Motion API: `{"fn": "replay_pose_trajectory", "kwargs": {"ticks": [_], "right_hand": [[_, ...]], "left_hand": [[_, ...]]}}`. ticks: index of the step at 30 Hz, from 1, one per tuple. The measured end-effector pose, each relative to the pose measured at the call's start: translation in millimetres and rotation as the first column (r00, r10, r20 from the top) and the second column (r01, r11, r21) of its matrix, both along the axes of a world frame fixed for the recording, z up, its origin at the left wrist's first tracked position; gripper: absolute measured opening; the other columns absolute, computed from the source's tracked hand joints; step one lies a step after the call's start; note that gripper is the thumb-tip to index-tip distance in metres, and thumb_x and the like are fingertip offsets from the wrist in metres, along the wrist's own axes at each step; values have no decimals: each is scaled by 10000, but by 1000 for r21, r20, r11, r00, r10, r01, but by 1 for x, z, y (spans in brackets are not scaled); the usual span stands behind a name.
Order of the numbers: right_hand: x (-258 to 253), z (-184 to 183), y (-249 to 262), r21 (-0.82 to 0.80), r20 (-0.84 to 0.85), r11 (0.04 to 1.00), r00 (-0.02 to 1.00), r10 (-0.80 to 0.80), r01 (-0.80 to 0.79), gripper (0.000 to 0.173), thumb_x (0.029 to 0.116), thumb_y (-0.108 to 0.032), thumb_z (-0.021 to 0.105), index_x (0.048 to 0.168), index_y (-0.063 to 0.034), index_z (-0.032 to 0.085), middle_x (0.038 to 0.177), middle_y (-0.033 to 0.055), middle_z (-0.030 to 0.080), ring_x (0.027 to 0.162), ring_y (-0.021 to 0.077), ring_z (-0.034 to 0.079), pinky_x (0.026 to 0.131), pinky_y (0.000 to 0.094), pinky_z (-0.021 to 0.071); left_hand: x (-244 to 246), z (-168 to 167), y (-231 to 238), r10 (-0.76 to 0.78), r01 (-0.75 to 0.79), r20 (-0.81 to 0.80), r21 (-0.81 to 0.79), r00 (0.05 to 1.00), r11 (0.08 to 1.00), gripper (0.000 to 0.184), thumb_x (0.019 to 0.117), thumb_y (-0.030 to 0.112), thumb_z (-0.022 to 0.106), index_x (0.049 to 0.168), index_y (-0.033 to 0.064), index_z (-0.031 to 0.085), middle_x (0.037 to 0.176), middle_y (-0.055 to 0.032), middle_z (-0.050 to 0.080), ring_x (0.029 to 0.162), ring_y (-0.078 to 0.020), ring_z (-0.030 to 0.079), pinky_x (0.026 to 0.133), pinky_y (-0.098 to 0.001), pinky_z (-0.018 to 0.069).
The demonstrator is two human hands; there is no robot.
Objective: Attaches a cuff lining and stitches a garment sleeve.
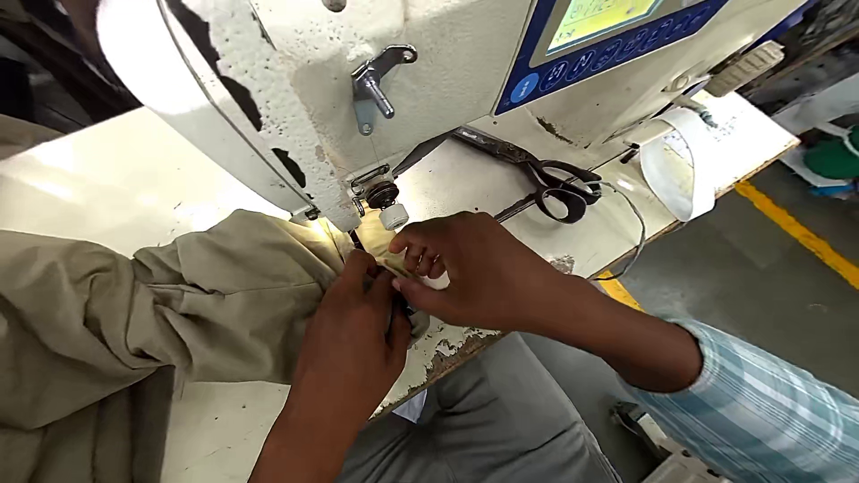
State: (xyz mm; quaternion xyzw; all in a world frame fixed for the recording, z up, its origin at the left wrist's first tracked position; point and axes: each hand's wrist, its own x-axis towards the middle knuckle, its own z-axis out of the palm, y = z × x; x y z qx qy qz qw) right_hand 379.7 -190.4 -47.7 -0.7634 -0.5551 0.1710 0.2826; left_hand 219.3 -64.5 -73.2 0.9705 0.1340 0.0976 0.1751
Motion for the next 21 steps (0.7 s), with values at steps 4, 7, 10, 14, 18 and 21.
{"fn": "replay_pose_trajectory", "kwargs": {"ticks": [4, 7, 10, 14, 18, 21], "right_hand": [[-2, 3, 3, -54, 10, 998, 1000, -8, 9, 204, 905, -191, 697, 1099, -133, 727, 788, -52, 684, 665, 52, 641, 607, 271, 548], [11, 7, 2, -106, -143, 994, 990, -20, 5, 232, 915, -186, 692, 1144, -153, 714, 845, -74, 707, 703, 19, 664, 644, 241, 585], [22, 13, 4, -141, -215, 990, 976, -23, -8, 238, 988, -341, 693, 1155, -173, 723, 851, -84, 719, 718, 18, 660, 671, 247, 578], [22, 23, 21, -204, -139, 979, 989, -40, 11, 234, 998, -378, 679, 1049, -160, 750, 814, -61, 723, 711, 52, 667, 680, 310, 568], [25, 29, 35, -292, -148, 954, 989, 25, -68, 128, 957, -259, 738, 1026, -151, 743, 819, -51, 728, 720, 68, 671, 708, 329, 561], [34, 30, 38, -297, -176, 953, 984, 15, -68, 124, 907, -242, 787, 995, -167, 745, 804, -56, 732, 707, 61, 681, 701, 324, 583]], "left_hand": [[0, 0, 0, 9, -9, -17, -6, 1000, 1000, 274, 887, 279, 594, 1036, 129, 767, 1106, -47, 575, 791, -150, 614, 606, -319, 550], [1, 1, 0, 18, -19, -30, -18, 999, 1000, 309, 905, 269, 591, 1120, 131, 766, 1104, -49, 577, 795, -156, 615, 622, -330, 558], [1, 2, -1, 16, -17, -46, -22, 999, 1000, 257, 902, 259, 614, 1062, 123, 762, 1132, -53, 583, 823, -170, 627, 641, -348, 570], [1, 3, -2, 17, -17, -44, -1, 999, 1000, 223, 901, 253, 618, 1003, 124, 768, 1151, -53, 595, 839, -176, 640, 656, -351, 577], [1, 4, -2, 23, -23, -70, 0, 997, 1000, 265, 910, 250, 622, 1096, 138, 774, 1117, -56, 589, 827, -173, 629, 653, -343, 571], [1, 7, -3, 31, -32, -102, -7, 994, 999, 293, 894, 231, 651, 1152, 148, 761, 1125, -55, 587, 846, -181, 638, 662, -357, 579]]}}
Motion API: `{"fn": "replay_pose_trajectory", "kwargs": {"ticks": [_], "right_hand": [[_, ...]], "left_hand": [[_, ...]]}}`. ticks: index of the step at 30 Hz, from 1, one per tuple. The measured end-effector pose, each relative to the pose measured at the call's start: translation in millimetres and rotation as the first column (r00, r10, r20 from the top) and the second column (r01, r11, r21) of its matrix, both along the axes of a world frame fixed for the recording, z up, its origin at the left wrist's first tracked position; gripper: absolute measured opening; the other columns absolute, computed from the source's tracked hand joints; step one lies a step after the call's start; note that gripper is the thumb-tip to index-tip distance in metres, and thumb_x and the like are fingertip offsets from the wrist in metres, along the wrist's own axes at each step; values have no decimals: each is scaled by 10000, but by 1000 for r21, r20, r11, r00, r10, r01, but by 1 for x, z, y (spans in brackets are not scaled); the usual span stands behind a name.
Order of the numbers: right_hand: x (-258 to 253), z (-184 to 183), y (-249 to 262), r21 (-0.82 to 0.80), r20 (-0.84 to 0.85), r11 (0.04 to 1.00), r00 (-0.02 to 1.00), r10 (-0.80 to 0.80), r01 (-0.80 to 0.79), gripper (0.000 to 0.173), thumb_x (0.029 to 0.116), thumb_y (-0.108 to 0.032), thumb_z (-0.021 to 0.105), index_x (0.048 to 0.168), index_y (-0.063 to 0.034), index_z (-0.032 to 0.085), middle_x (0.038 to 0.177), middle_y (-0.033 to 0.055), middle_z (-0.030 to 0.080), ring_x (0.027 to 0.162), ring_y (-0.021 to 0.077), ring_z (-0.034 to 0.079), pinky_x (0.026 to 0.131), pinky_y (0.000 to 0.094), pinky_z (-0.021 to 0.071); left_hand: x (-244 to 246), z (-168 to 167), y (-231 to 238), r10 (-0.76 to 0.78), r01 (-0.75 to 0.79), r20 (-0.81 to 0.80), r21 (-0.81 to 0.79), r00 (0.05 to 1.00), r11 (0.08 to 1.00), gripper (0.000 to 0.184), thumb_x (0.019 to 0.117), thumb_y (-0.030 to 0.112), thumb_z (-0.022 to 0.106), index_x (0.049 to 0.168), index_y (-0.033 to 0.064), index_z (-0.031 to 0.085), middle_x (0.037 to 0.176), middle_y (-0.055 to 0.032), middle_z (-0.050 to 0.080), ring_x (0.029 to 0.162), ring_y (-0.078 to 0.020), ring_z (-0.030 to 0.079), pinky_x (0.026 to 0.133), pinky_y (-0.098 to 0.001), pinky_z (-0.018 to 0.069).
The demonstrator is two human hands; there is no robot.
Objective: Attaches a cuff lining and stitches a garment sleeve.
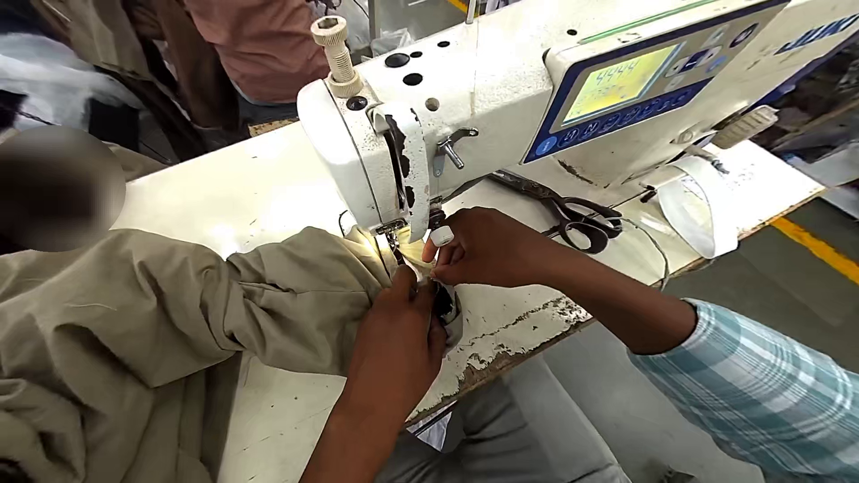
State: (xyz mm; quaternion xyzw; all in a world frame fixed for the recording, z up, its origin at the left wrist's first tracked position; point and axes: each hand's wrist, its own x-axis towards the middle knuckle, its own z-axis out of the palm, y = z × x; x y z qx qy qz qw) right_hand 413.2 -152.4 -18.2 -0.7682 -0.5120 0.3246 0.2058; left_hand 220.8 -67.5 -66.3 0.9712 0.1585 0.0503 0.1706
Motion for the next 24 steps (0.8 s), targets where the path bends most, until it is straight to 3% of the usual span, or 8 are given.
{"fn": "replay_pose_trajectory", "kwargs": {"ticks": [4, 7, 12, 15, 18, 22, 24], "right_hand": [[3, -2, 2, -3, 3, 999, 999, -34, 34, 205, 837, -287, 871, 946, -172, 742, 769, -60, 716, 691, 74, 668, 700, 342, 572], [-1, -6, 3, 5, 15, 996, 996, -86, 86, 185, 814, -289, 847, 905, -195, 717, 729, -72, 678, 652, 83, 630, 638, 363, 532], [-12, -14, 6, -32, 85, 991, 989, -125, 128, 250, 864, -394, 795, 934, -185, 676, 756, -38, 644, 717, 143, 634, 647, 430, 510], [-22, -10, 6, 39, 196, 989, 969, -149, 144, 152, 833, -260, 794, 896, -164, 694, 762, -1, 643, 737, 188, 635, 631, 444, 488], [-30, -9, 4, 72, 318, 991, 939, -128, 110, 139, 822, -234, 786, 914, -170, 704, 820, 19, 649, 780, 211, 648, 616, 441, 487], [-34, -7, -2, 57, 298, 996, 951, -86, 72, 78, 890, -224, 715, 937, -167, 741, 882, 29, 674, 813, 207, 659, 639, 435, 505], [-33, -9, -5, 71, 266, 995, 960, -83, 66, 109, 916, -232, 693, 978, -175, 763, 905, 22, 686, 810, 191, 659, 654, 427, 516]], "left_hand": [[1, 2, -1, 6, -5, -40, 7, 999, 1000, 312, 880, 222, 672, 1173, 156, 756, 1154, -59, 588, 847, -188, 646, 660, -367, 583], [1, 3, 0, 7, -6, -46, 10, 999, 1000, 282, 879, 220, 672, 1135, 148, 765, 1168, -63, 592, 843, -187, 652, 661, -363, 585], [1, 2, 0, 1, -1, -28, 21, 1000, 1000, 238, 865, 229, 675, 1060, 134, 774, 1172, -62, 605, 816, -187, 658, 635, -372, 586], [0, 2, 0, -3, 4, -28, 16, 1000, 1000, 252, 867, 222, 680, 1082, 128, 773, 1175, -67, 607, 814, -196, 659, 646, -382, 588], [-1, 2, 0, -3, 3, -22, 20, 1000, 1000, 246, 862, 236, 679, 1062, 131, 776, 1183, -65, 613, 813, -200, 659, 645, -386, 586], [-1, 2, 1, 4, -3, -3, 29, 1000, 1000, 211, 852, 243, 668, 1008, 148, 773, 1151, -49, 608, 737, -164, 646, 586, -370, 574], [0, 2, 0, 13, -13, 8, 45, 1000, 999, 220, 846, 242, 668, 1018, 155, 775, 1202, -50, 603, 704, -151, 640, 561, -362, 567]]}}
